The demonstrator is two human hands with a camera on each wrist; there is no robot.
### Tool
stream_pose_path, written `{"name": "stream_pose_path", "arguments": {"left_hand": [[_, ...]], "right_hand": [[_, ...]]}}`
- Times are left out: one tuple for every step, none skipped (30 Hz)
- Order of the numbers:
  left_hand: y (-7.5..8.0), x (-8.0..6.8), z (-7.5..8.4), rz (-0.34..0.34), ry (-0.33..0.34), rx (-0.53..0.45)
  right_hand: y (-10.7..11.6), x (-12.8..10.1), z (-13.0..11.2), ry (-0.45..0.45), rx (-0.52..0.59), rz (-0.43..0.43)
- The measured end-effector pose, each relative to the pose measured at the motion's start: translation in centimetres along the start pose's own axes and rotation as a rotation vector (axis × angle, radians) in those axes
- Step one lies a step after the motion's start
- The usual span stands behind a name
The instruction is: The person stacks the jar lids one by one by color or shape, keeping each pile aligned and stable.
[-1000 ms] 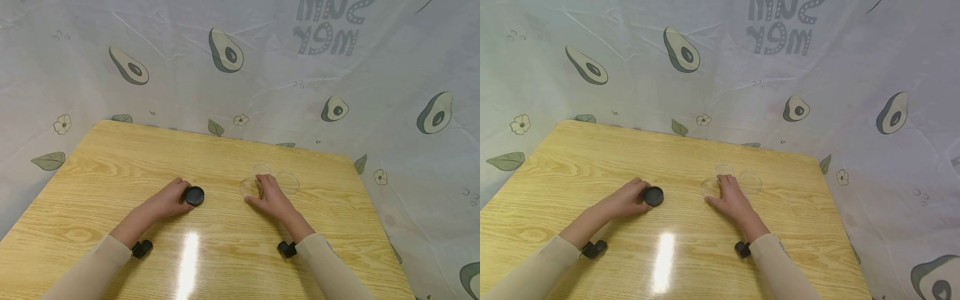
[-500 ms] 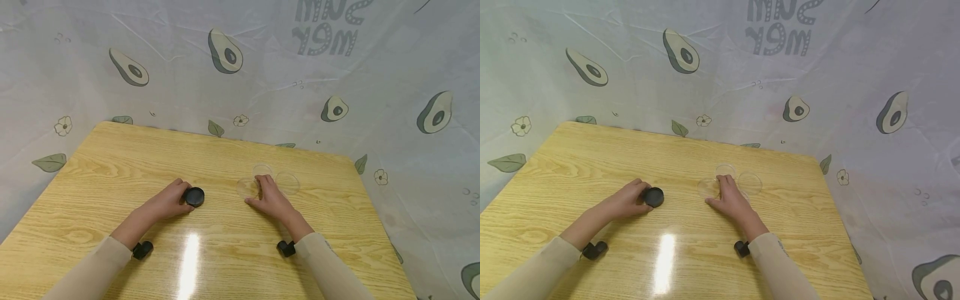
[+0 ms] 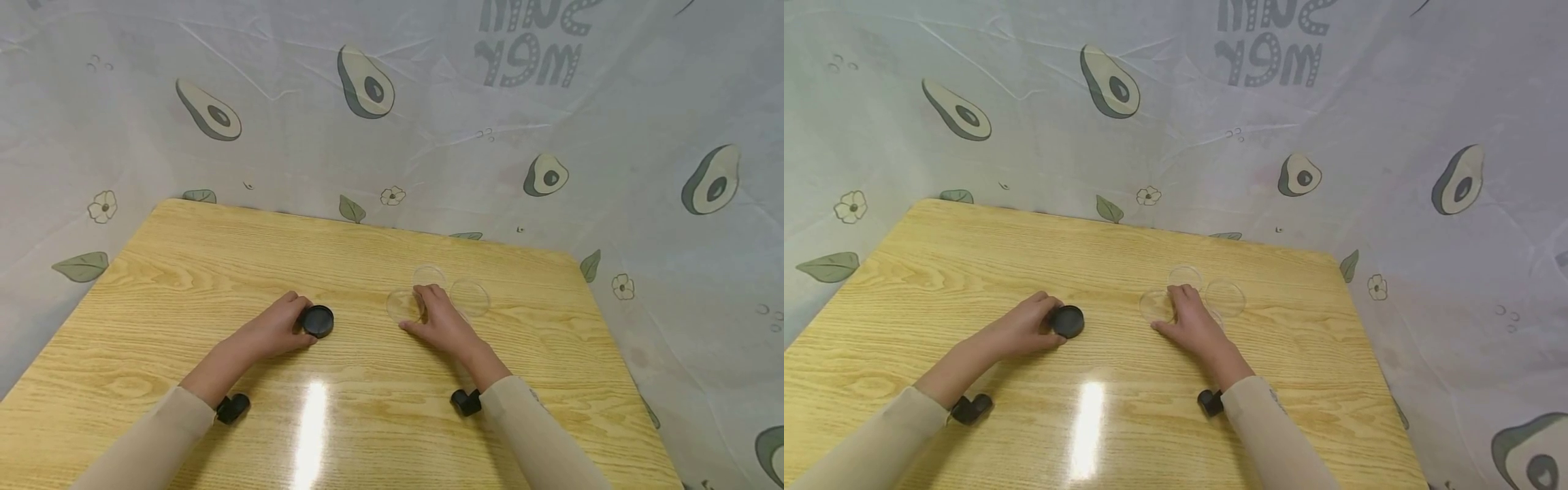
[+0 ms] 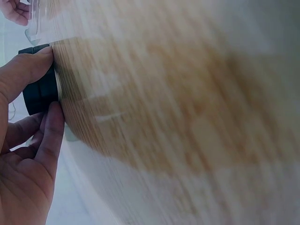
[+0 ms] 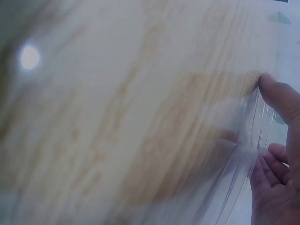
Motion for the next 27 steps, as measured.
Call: {"name": "stream_pose_path", "arguments": {"left_hand": [[0.0, 0.0, 0.0, -0.001, 0.003, -0.001], [0.0, 0.0, -0.1, -0.001, 0.006, -0.001], [0.0, -0.1, -0.1, -0.002, 0.007, -0.002], [-0.1, -0.1, -0.1, -0.003, 0.008, -0.003], [-0.1, -0.1, -0.2, -0.003, 0.008, -0.003], [-0.1, -0.1, -0.2, -0.004, 0.008, -0.003], [-0.1, -0.1, -0.2, -0.005, 0.007, -0.004], [-0.1, 0.0, -0.2, -0.004, 0.005, -0.004], [-0.1, 0.0, -0.2, -0.004, 0.004, -0.004], [-0.1, 0.0, -0.2, -0.004, 0.005, -0.004], [-0.1, 0.0, -0.2, -0.003, 0.006, -0.004], [-0.1, 0.0, -0.2, -0.003, 0.007, -0.004], [-0.1, 0.0, -0.3, -0.003, 0.008, -0.002], [-0.2, 0.0, -0.3, -0.003, 0.010, -0.001], [-0.2, 0.0, -0.4, -0.003, 0.013, -0.003], [-0.2, 0.0, -0.4, -0.002, 0.016, -0.006], [-0.2, 0.0, -0.4, -0.004, 0.012, -0.004], [-0.3, 0.0, -0.4, -0.004, 0.015, -0.005], [-0.3, 0.0, -0.4, -0.005, 0.017, -0.007], [-0.3, 0.0, -0.4, -0.005, 0.020, -0.010], [-0.3, 0.0, -0.4, -0.005, 0.022, -0.010], [-0.3, 0.0, -0.4, -0.006, 0.021, -0.008], [-0.3, 0.0, -0.4, -0.006, 0.020, -0.005], [-0.3, -0.1, -0.5, -0.005, 0.025, -0.007], [-0.3, -0.1, -0.5, -0.004, 0.024, -0.007], [-0.3, -0.1, -0.5, -0.002, 0.025, -0.007], [-0.3, -0.1, -0.5, -0.002, 0.020, -0.004]], "right_hand": [[0.0, 0.0, 0.0, 0.000, 0.001, 0.002], [0.1, 0.0, 0.0, 0.000, 0.002, 0.003], [0.2, -0.1, 0.0, 0.000, -0.002, 0.005], [0.3, -0.1, 0.0, 0.001, -0.003, 0.009], [0.3, -0.2, -0.1, 0.002, 0.000, 0.011], [0.4, -0.3, -0.1, 0.002, 0.006, 0.013], [0.5, -0.4, -0.1, 0.002, 0.007, 0.016], [0.6, -0.5, -0.1, 0.004, 0.014, 0.018], [0.6, -0.7, -0.2, 0.006, 0.023, 0.017], [0.6, -0.8, -0.3, 0.013, 0.029, 0.016], [0.6, -1.0, -0.4, 0.016, 0.037, 0.012], [0.6, -1.1, -0.5, 0.021, 0.043, 0.006], [0.5, -1.3, -0.6, 0.028, 0.045, -0.001], [0.3, -1.6, -0.8, 0.032, 0.051, -0.015], [0.2, -1.8, -0.9, 0.035, 0.056, -0.029], [0.1, -2.0, -1.1, 0.040, 0.059, -0.037], [0.0, -2.3, -1.1, 0.037, 0.065, -0.047], [-0.1, -2.5, -1.2, 0.035, 0.068, -0.054], [-0.2, -2.7, -1.3, 0.036, 0.065, -0.057], [-0.2, -3.0, -1.4, 0.035, 0.065, -0.057], [-0.2, -3.2, -1.5, 0.037, 0.065, -0.053], [-0.2, -3.3, -1.5, 0.038, 0.065, -0.045], [-0.2, -3.5, -1.6, 0.039, 0.063, -0.041], [-0.2, -3.6, -1.7, 0.046, 0.066, -0.037], [-0.2, -3.8, -1.8, 0.054, 0.066, -0.034], [-0.3, -3.8, -1.9, 0.061, 0.067, -0.037], [-0.4, -3.9, -2.0, 0.067, 0.069, -0.041]]}}
Point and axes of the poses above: each hand's wrist, its own x-axis towards the middle knuckle, its own y-axis out of the back of the hand, z = x × y, the point moved 10 cm from there along x, towards the middle knuckle, and after that the axes turned 15 degrees about -x, right-handed, at the moved point
